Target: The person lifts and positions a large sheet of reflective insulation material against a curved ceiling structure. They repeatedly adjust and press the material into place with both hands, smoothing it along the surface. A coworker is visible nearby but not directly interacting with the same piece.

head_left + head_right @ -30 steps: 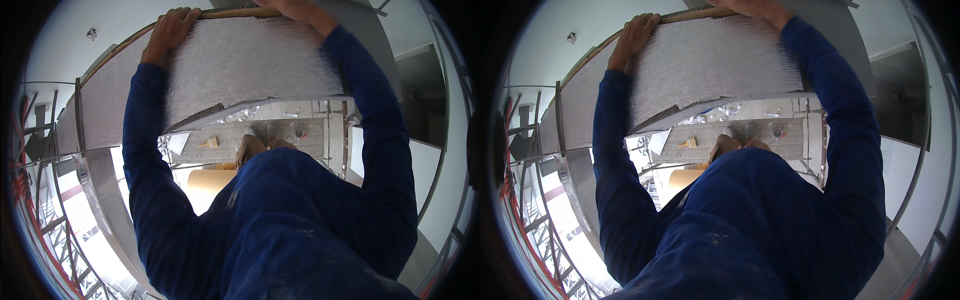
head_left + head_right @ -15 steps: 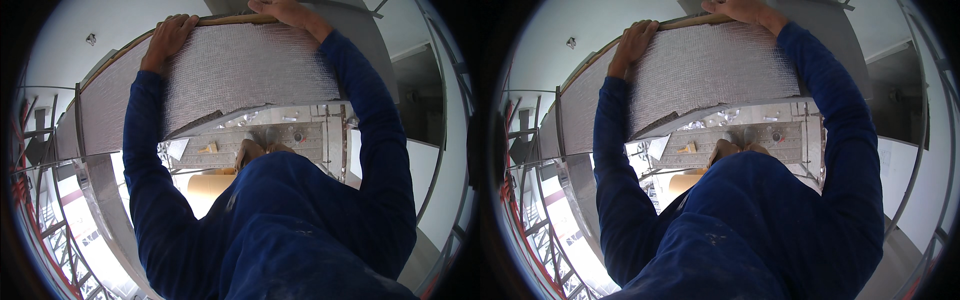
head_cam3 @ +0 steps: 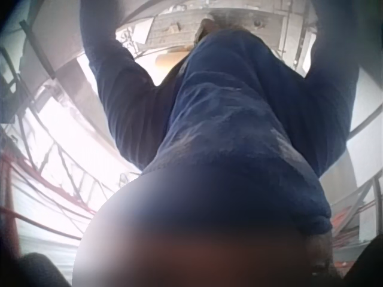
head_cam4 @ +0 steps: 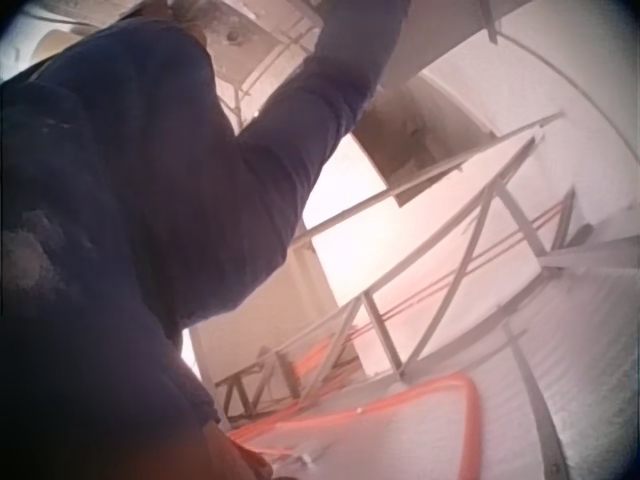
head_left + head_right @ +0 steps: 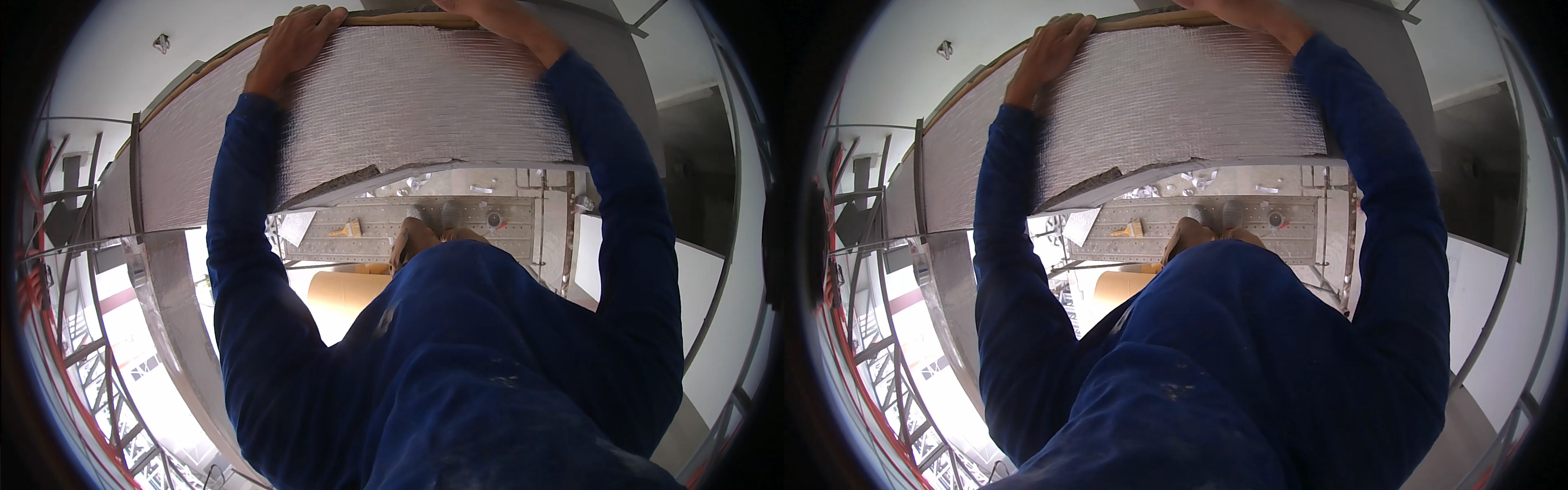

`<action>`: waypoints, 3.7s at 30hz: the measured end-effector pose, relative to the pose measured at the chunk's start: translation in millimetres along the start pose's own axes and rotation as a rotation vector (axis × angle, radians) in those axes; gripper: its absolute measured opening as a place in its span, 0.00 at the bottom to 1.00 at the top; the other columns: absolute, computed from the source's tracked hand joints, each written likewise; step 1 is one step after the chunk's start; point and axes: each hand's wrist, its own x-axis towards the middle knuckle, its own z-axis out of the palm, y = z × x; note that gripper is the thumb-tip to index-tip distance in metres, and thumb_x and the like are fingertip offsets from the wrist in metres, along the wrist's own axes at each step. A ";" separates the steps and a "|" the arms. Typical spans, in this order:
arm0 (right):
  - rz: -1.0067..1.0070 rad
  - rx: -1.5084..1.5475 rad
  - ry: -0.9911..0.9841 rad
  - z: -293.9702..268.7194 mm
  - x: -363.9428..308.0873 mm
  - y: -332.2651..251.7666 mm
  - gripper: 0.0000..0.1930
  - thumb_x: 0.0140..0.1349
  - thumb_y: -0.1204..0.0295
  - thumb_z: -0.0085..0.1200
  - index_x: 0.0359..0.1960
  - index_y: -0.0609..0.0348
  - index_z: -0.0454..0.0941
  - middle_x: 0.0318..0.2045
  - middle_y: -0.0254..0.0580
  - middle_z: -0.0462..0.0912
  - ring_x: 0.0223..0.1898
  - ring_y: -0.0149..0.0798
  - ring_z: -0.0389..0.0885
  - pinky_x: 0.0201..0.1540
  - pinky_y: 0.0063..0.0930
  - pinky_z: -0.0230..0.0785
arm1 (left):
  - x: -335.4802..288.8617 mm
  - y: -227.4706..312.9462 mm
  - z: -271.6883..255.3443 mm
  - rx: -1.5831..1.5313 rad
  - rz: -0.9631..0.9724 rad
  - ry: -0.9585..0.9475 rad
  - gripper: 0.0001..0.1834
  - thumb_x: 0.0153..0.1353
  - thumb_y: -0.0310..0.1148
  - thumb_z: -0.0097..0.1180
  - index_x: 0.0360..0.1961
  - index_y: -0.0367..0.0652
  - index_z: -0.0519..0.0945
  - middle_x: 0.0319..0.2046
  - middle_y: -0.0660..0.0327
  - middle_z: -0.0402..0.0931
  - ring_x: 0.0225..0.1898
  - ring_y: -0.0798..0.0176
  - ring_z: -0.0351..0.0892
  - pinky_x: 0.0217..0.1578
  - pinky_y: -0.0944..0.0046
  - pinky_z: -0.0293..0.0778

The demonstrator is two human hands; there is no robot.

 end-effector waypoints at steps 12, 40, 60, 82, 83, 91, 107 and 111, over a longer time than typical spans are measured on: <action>0.000 -0.025 -0.002 -1.0 0.4 -2.0 0.29 0.79 0.44 0.49 0.34 0.62 0.77 0.32 0.45 0.78 0.37 0.40 0.74 0.43 0.40 0.67 | 0.5 -9.5 8.7 0.051 0.001 0.038 0.31 0.81 0.55 0.41 0.50 0.38 0.86 0.48 0.45 0.86 0.50 0.38 0.83 0.58 0.43 0.75; 0.044 -0.010 -0.002 -1.4 -2.7 -2.4 0.29 0.78 0.43 0.50 0.37 0.61 0.78 0.31 0.41 0.78 0.37 0.37 0.74 0.43 0.38 0.68 | 0.0 22.7 -13.8 0.073 0.098 0.034 0.22 0.77 0.43 0.42 0.41 0.38 0.83 0.38 0.45 0.83 0.44 0.38 0.81 0.47 0.42 0.74; 0.042 0.000 -0.013 -2.2 -1.8 -3.2 0.30 0.78 0.42 0.49 0.36 0.62 0.78 0.31 0.41 0.78 0.36 0.36 0.74 0.41 0.38 0.68 | 3.4 -8.3 4.8 0.023 0.017 0.001 0.32 0.81 0.56 0.40 0.48 0.36 0.84 0.47 0.44 0.85 0.50 0.38 0.82 0.58 0.44 0.73; 0.050 -0.002 -0.017 -1.8 -1.3 -1.8 0.29 0.78 0.43 0.50 0.34 0.62 0.77 0.29 0.40 0.77 0.35 0.37 0.73 0.40 0.39 0.66 | 1.0 -4.1 4.7 0.009 0.016 0.027 0.32 0.80 0.57 0.42 0.48 0.36 0.85 0.47 0.45 0.85 0.49 0.39 0.82 0.57 0.45 0.75; 0.051 -0.006 -0.011 -1.3 -1.2 -1.4 0.29 0.78 0.44 0.50 0.34 0.62 0.77 0.29 0.40 0.77 0.35 0.36 0.73 0.40 0.38 0.66 | 1.1 -4.6 5.3 0.020 0.027 0.045 0.32 0.80 0.56 0.42 0.48 0.36 0.85 0.47 0.45 0.85 0.49 0.39 0.82 0.57 0.45 0.75; -0.044 -0.010 0.006 1.5 1.7 5.1 0.26 0.79 0.48 0.50 0.35 0.62 0.78 0.30 0.42 0.78 0.36 0.38 0.74 0.41 0.38 0.67 | 1.6 -5.3 3.8 0.032 -0.008 -0.026 0.31 0.81 0.55 0.40 0.47 0.37 0.86 0.45 0.47 0.86 0.48 0.40 0.83 0.57 0.43 0.75; 0.056 0.004 -0.004 -1.2 -3.7 -6.5 0.27 0.79 0.46 0.51 0.33 0.61 0.75 0.28 0.39 0.74 0.35 0.35 0.71 0.40 0.37 0.65 | -2.3 31.8 -18.1 0.016 0.000 0.064 0.26 0.77 0.48 0.45 0.38 0.35 0.84 0.39 0.42 0.84 0.47 0.37 0.81 0.51 0.41 0.73; 0.023 -0.014 0.005 -0.7 -3.4 -4.1 0.27 0.79 0.46 0.51 0.32 0.60 0.74 0.27 0.36 0.72 0.34 0.33 0.69 0.39 0.37 0.64 | -2.4 31.4 -17.1 0.012 -0.032 0.055 0.26 0.77 0.47 0.44 0.38 0.35 0.84 0.41 0.42 0.84 0.48 0.37 0.80 0.52 0.41 0.72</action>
